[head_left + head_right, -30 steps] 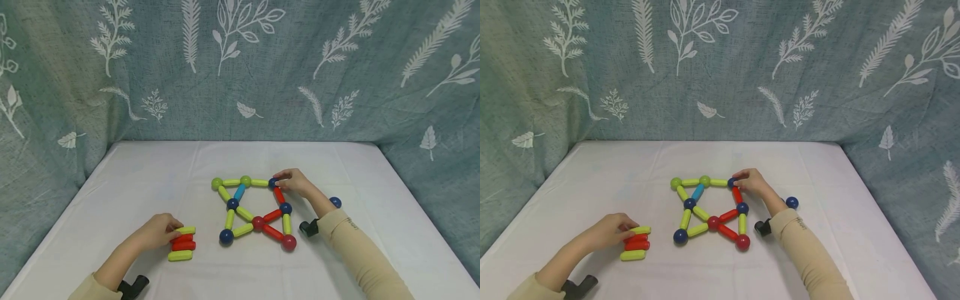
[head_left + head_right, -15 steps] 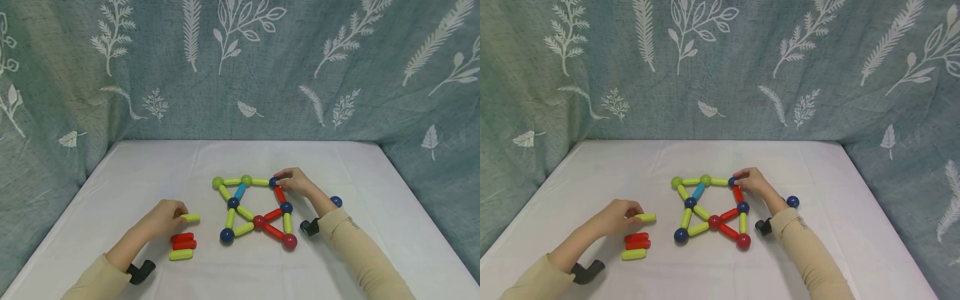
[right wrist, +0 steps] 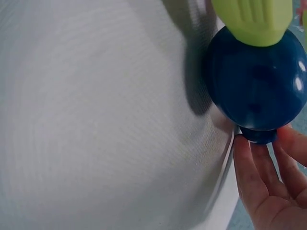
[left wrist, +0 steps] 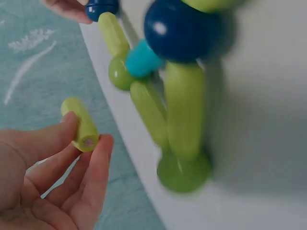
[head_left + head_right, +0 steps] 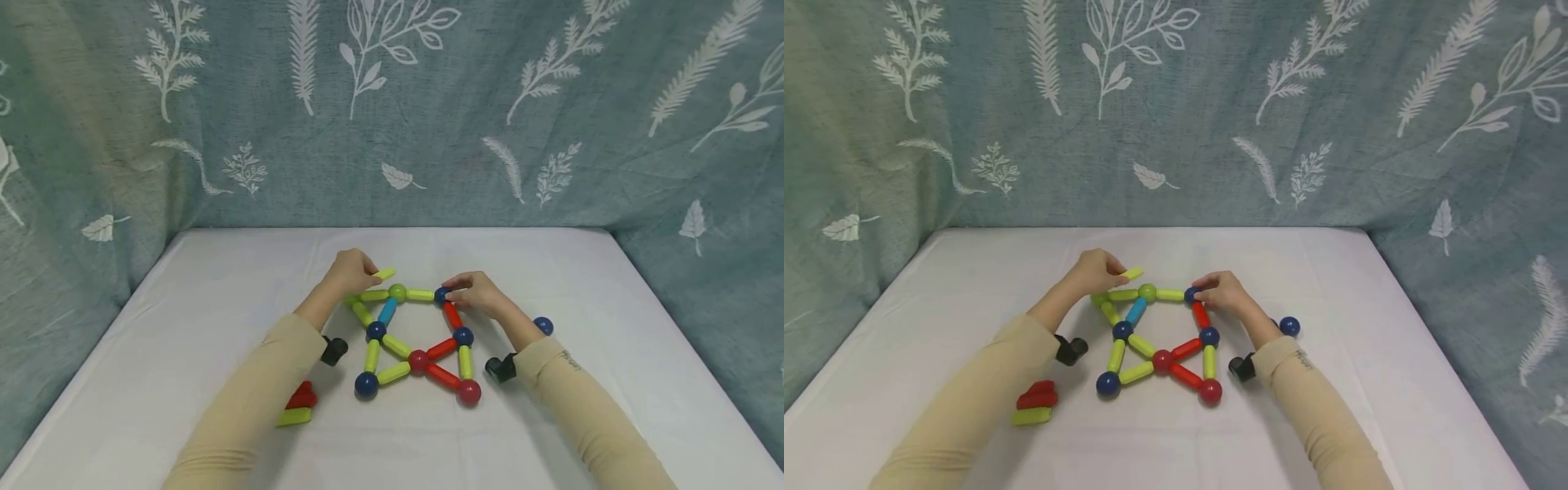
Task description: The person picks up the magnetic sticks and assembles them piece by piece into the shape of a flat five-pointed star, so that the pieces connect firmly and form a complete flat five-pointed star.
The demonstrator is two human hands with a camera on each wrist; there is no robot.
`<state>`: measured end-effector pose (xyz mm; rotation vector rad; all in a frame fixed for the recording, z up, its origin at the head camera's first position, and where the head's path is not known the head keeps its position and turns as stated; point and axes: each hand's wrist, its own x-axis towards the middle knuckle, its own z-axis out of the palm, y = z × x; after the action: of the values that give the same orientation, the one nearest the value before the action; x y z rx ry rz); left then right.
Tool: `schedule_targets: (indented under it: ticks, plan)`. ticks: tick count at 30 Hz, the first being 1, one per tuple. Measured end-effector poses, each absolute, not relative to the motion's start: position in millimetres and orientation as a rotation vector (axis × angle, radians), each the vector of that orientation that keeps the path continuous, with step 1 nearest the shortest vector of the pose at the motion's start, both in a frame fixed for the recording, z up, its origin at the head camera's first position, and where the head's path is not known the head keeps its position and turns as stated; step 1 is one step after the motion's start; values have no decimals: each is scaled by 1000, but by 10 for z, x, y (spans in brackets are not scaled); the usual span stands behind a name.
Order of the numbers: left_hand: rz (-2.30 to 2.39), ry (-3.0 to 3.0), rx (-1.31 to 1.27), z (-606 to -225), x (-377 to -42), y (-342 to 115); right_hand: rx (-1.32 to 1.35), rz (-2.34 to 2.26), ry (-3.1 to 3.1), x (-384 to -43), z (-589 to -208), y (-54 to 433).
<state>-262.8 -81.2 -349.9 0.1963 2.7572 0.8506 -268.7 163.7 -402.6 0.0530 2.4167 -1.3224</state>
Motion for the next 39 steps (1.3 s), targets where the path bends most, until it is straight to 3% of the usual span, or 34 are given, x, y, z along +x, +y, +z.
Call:
schedule_targets:
  ticks: [10, 22, 30, 39]
  plan:
    - [963, 2745, -107, -3648, -2899, -421, 23, -1323, 2426, -2713, -3999, 1577]
    - [786, 2814, -287, -3730, -2852, -202, 23, -1302, 2429, -2723, -4012, 1569]
    - [765, 2816, -224, -3791, -2836, -221, 41, -1326, 2419, -2699, -4063, 1573]
    - [558, 2735, 127, -3532, -2802, -580, 35, -1305, 2443, -2679, -4038, 1638]
